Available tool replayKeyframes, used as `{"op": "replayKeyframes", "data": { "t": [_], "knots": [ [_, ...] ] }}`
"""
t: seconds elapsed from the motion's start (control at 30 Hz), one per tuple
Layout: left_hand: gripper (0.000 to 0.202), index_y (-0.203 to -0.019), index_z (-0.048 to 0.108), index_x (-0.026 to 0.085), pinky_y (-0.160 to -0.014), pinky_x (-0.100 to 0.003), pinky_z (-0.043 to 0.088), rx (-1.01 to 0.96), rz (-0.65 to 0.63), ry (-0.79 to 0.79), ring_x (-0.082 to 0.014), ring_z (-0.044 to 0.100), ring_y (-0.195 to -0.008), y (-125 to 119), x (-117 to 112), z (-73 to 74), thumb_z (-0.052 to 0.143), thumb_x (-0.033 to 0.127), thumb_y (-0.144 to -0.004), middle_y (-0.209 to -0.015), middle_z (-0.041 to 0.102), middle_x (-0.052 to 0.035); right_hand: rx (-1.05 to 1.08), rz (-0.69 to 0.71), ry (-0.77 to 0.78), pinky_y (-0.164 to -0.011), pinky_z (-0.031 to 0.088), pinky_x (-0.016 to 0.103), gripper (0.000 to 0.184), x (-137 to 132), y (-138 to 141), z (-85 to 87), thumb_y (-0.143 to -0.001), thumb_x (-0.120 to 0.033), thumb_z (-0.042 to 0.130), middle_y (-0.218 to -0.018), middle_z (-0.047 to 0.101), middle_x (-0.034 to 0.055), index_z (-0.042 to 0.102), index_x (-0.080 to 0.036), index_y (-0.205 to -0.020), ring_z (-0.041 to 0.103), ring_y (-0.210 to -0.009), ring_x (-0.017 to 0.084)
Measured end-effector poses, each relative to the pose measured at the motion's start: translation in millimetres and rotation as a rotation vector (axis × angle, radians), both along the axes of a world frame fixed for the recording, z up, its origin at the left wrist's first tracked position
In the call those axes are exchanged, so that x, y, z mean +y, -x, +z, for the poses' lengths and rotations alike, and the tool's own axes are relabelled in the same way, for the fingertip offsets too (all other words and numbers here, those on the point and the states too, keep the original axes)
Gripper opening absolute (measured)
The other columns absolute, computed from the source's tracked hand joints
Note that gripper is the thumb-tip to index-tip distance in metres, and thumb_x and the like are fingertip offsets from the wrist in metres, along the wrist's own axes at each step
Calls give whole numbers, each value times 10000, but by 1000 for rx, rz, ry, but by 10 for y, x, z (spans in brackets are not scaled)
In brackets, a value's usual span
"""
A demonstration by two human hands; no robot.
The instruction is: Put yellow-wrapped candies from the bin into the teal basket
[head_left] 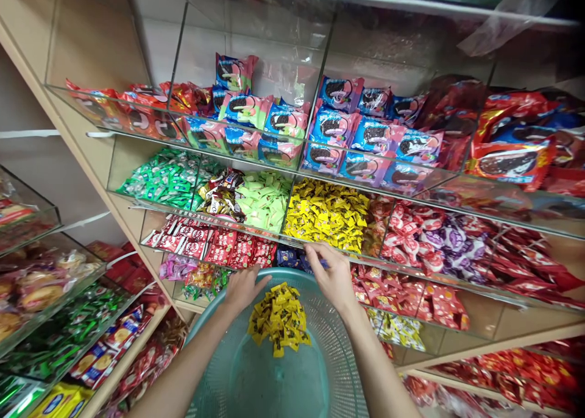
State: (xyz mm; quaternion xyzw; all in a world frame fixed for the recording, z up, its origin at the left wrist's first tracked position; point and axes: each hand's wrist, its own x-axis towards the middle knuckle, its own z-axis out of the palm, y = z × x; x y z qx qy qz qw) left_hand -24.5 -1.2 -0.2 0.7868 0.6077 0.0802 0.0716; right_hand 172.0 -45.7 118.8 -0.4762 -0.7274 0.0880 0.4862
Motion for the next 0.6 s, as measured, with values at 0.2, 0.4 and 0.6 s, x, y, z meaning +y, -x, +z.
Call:
{"op": "replayKeyframes", "data": {
  "t": [0.2,0.4,0.6],
  "knots": [
    [581,-1037,525,193,-655,-286,413,-3,33,34,-242,629,-811,-10,-10,5,191,627,-844,-862,667,-92,29,-181,-175,-778,453,313,190,30,-140,30,-870,-276,452,-860,644,62,618,-184,-864,584,-821,168],
    [629,-1075,514,189,-644,-292,414,-15,33,30,-247,630,-802,-10,-7,-22,171,656,-829,-843,670,-96,-80,-287,-100,-821,434,353,231,165,-367,22,-867,-327,456,-898,643,79,630,-176,-885,569,-870,195],
    [627,-1069,523,193,-638,-287,409,3,31,13,-247,636,-781,-2,-16,-43,165,651,-834,-833,675,-93,-147,-137,-28,-886,413,351,277,206,-251,90,-880,-350,434,-985,639,90,647,-187,-950,559,-969,205]
  ]
}}
